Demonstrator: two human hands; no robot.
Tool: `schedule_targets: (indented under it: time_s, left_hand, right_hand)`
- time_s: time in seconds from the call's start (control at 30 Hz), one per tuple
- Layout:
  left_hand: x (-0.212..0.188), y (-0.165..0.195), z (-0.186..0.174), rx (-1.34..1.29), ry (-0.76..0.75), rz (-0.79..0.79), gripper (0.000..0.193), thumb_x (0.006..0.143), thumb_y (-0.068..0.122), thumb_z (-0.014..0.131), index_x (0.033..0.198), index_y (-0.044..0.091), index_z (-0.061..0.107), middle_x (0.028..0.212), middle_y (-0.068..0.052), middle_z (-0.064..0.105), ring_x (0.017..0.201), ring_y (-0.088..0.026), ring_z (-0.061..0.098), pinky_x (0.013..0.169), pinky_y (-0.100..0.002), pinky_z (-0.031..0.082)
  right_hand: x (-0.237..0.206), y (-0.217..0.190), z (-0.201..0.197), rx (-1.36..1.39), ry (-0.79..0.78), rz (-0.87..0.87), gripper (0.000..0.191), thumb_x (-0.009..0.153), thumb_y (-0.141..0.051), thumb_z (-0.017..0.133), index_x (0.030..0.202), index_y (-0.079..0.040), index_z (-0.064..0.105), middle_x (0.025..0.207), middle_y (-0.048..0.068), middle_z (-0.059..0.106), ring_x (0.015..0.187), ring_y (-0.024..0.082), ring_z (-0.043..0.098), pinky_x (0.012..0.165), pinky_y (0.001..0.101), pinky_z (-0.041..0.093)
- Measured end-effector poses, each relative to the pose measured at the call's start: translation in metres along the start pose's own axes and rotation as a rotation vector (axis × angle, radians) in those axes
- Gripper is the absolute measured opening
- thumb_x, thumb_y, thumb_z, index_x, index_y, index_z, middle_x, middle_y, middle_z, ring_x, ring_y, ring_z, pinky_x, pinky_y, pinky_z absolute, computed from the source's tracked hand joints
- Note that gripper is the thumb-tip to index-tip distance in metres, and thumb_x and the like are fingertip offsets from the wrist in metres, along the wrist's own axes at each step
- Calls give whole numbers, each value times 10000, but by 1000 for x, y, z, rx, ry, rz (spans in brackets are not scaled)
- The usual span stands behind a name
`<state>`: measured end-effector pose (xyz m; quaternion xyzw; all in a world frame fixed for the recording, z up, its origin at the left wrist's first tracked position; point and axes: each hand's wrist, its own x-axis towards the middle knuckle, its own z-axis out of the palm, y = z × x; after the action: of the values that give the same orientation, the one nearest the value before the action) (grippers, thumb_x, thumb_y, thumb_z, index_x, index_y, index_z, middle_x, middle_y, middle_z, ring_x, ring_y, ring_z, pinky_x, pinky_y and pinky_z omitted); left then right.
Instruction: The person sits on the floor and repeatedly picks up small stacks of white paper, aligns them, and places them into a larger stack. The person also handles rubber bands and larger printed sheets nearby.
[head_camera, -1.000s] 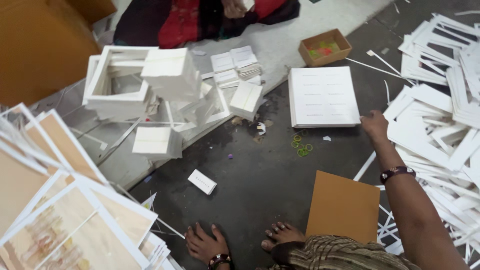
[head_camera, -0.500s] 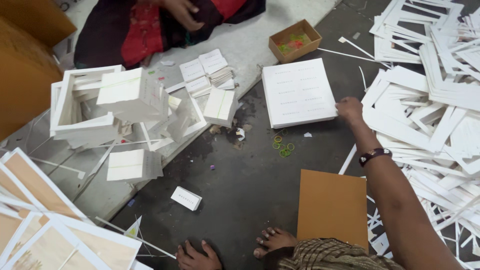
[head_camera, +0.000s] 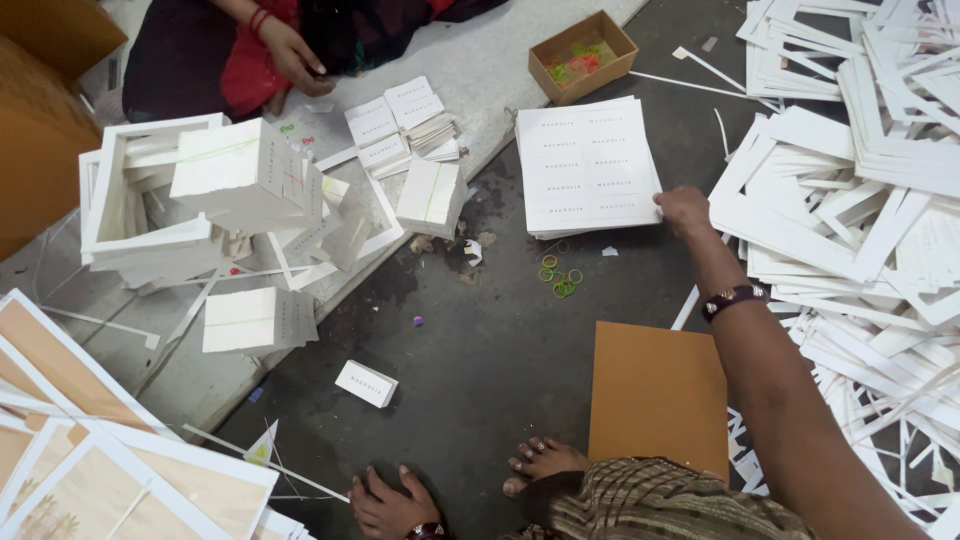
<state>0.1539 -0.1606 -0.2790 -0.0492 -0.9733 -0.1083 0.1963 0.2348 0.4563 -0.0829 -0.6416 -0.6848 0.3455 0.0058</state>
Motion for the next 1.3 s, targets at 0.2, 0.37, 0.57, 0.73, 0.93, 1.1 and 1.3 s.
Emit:
schedule_targets:
  time_s: [0.2, 0.37, 0.57, 0.73, 0.93, 1.1, 1.3]
  left_hand:
    - [-2, 1, 3, 7, -5, -15, 567, 1001, 499, 557, 1408, 107, 604, 1519, -133, 523, 1472, -371, 450, 1159, -548, 370]
    - [-1, -2, 3, 22, -17, 1, 569, 1013, 493, 555, 1417, 94, 595, 1509, -141, 518, 1474, -368, 451, 1155, -549, 373]
    - [-1, 0, 3, -3, 0, 0, 553, 1012, 488, 556, 1399, 95, 595, 1498, -138, 524, 1463, -366, 453, 1146, -553, 374]
    - [6, 3, -5, -29, -5, 2, 552, 970, 453, 605, 1384, 90, 600, 1480, -142, 520, 1447, -369, 448, 1142, -567, 364]
    - [9, 55, -37, -570, 80, 197, 459, 971, 313, 614, 1338, 40, 586, 1398, -199, 566, 1329, -420, 515, 1120, -552, 392]
    - [3, 201, -13, -1397, -998, -234, 542, 971, 349, 626, 1414, 45, 557, 1327, -138, 687, 1241, -261, 645, 1041, -384, 521]
    - [69, 310, 50, -2115, -1677, -740, 668, 989, 463, 583, 1382, -74, 519, 1338, -247, 632, 1209, -329, 647, 1012, -473, 530]
  right_hand:
    - [-12, 21, 15, 901, 19, 68, 220, 855, -66, 758, 970, 39, 603, 837, 95, 647, 657, 194, 661, 514, 317, 578]
    - [-15, 13, 13, 823, -48, 125, 256, 902, -165, 803, 989, 30, 662, 815, 74, 603, 614, 162, 535, 478, 283, 430]
    - [-10, -10, 17, 748, -237, 25, 358, 946, -287, 752, 1072, 39, 673, 798, 56, 682, 554, 123, 504, 453, 287, 324]
    - [-7, -5, 33, 851, -307, -94, 429, 961, -231, 743, 1257, 65, 650, 974, 101, 705, 728, 150, 575, 569, 297, 412]
    - [-24, 49, 36, 1077, -497, -113, 483, 942, -143, 683, 1360, 65, 561, 1280, 156, 692, 1154, 220, 679, 978, 329, 551]
    - [-55, 111, 39, 1094, -541, 8, 480, 931, -147, 678, 1341, 75, 564, 1270, 178, 691, 1128, 241, 684, 967, 365, 556]
    - [-90, 167, 51, 996, -601, 42, 464, 926, -158, 648, 1334, 50, 577, 1226, 178, 712, 1051, 229, 704, 924, 373, 562]
